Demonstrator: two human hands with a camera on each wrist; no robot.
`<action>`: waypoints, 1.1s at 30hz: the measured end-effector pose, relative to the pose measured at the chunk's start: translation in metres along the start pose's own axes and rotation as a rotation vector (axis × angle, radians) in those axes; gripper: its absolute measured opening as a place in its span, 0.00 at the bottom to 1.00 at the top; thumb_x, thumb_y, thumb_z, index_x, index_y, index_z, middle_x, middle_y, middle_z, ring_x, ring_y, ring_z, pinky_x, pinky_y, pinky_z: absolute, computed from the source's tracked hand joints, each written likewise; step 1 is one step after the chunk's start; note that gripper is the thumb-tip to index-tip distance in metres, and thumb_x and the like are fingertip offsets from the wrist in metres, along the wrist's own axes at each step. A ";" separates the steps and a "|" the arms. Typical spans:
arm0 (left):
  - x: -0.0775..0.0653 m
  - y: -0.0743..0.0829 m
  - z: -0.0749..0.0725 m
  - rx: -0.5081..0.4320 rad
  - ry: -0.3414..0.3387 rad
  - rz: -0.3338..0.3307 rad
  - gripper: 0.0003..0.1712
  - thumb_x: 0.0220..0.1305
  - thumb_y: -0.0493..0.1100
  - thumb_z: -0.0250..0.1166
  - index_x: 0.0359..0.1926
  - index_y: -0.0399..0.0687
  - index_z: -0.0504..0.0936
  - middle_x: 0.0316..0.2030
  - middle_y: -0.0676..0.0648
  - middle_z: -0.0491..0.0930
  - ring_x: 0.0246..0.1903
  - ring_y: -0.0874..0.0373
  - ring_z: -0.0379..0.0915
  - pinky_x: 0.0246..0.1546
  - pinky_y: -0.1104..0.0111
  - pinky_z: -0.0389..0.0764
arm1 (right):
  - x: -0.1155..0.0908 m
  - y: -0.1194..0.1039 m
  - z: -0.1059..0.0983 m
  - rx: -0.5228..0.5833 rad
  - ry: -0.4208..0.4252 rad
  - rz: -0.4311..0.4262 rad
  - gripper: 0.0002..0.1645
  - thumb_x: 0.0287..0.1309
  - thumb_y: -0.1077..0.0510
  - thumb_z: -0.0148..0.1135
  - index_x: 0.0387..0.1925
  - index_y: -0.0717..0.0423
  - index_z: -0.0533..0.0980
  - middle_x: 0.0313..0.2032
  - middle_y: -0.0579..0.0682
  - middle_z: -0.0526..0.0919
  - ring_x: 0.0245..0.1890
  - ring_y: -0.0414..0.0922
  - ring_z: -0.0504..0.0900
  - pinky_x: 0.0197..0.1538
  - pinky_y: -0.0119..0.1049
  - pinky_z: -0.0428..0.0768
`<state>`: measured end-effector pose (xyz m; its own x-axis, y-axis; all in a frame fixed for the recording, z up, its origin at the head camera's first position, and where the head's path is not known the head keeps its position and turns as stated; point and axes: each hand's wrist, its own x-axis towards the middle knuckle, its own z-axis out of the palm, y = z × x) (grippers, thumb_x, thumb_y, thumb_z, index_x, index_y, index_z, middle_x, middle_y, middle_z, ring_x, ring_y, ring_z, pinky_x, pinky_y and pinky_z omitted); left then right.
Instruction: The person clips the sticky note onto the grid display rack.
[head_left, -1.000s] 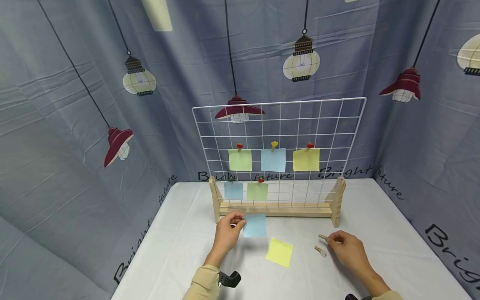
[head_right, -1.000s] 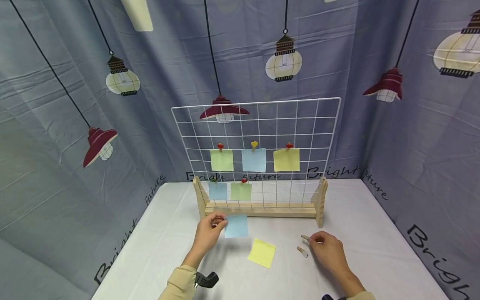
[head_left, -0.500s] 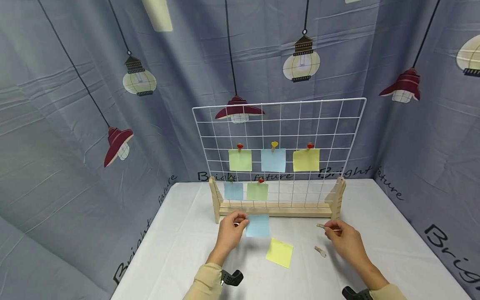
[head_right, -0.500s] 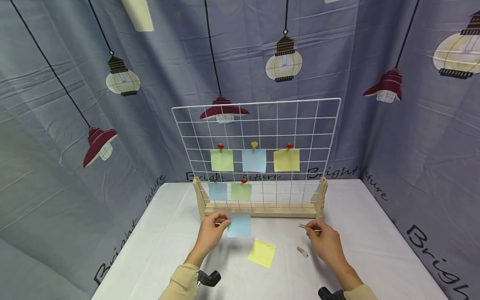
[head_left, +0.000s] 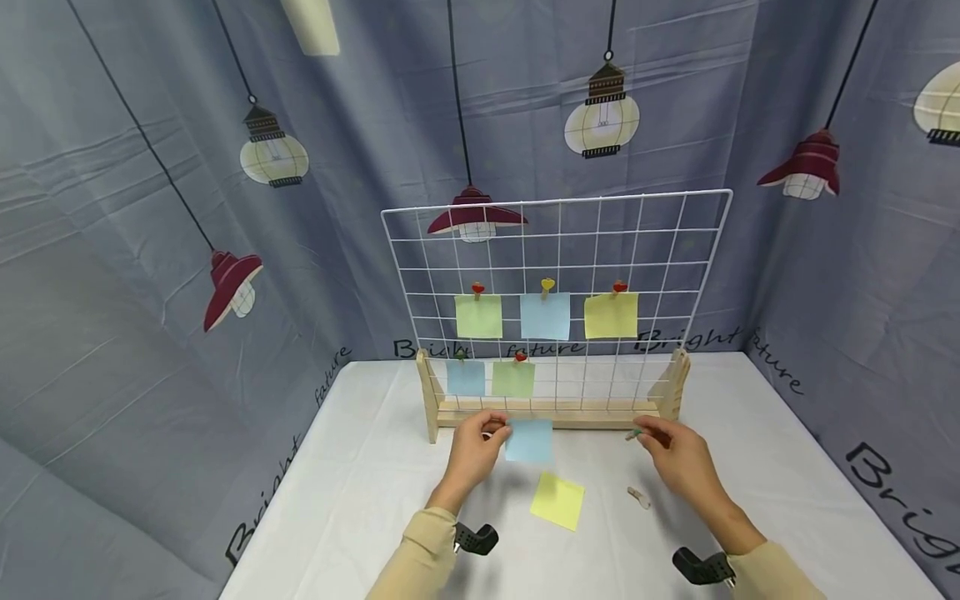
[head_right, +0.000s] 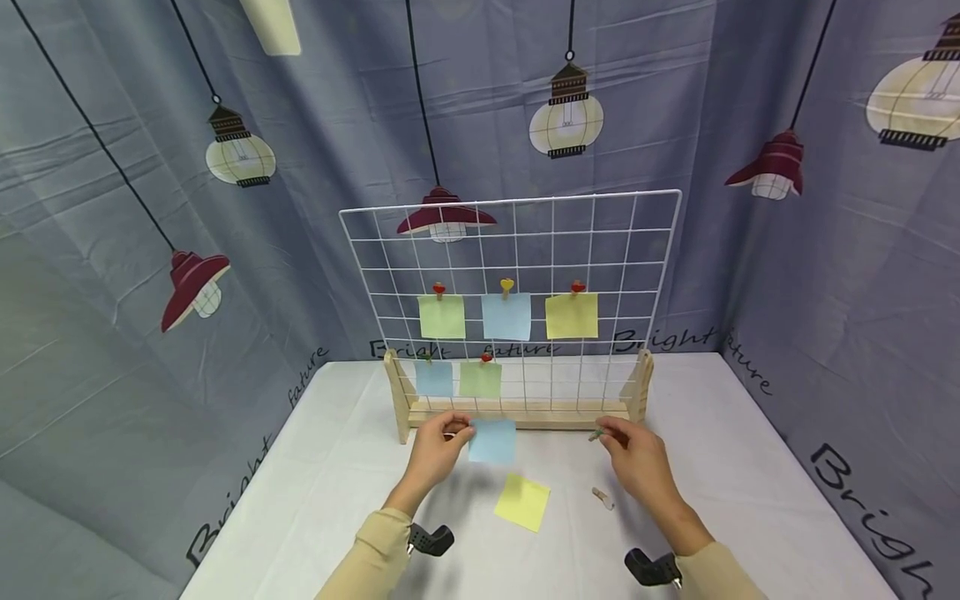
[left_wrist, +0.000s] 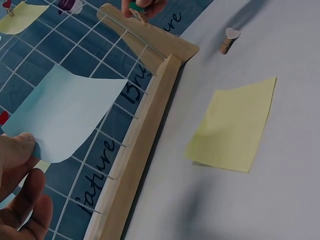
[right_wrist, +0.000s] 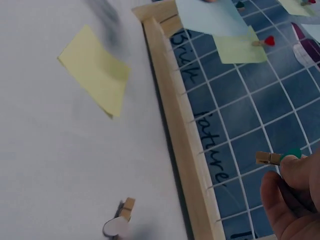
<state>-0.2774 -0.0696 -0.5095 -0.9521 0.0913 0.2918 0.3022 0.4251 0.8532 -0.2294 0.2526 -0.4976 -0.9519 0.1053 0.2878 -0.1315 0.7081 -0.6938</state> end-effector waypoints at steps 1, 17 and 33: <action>0.002 0.001 0.001 -0.002 0.000 0.007 0.04 0.67 0.41 0.70 0.42 0.52 0.87 0.35 0.53 0.89 0.37 0.64 0.83 0.40 0.70 0.78 | 0.002 -0.002 0.000 0.003 -0.009 0.003 0.17 0.69 0.64 0.63 0.57 0.62 0.81 0.43 0.58 0.87 0.44 0.53 0.84 0.38 0.32 0.80; 0.023 0.015 0.022 -0.029 -0.039 0.018 0.04 0.69 0.41 0.69 0.43 0.53 0.88 0.35 0.54 0.88 0.35 0.67 0.81 0.41 0.69 0.80 | 0.025 -0.031 0.002 0.049 -0.061 -0.003 0.16 0.70 0.58 0.65 0.55 0.59 0.84 0.46 0.60 0.89 0.47 0.58 0.87 0.43 0.48 0.85; 0.045 0.021 0.042 0.017 -0.025 0.006 0.06 0.70 0.43 0.68 0.45 0.53 0.88 0.36 0.52 0.90 0.35 0.65 0.82 0.36 0.70 0.80 | 0.053 -0.050 0.005 0.118 0.001 0.003 0.17 0.67 0.54 0.68 0.51 0.59 0.87 0.44 0.58 0.91 0.40 0.50 0.88 0.35 0.35 0.80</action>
<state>-0.3160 -0.0188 -0.4969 -0.9514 0.1160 0.2854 0.3068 0.4400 0.8440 -0.2741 0.2192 -0.4507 -0.9521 0.1081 0.2861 -0.1601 0.6208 -0.7674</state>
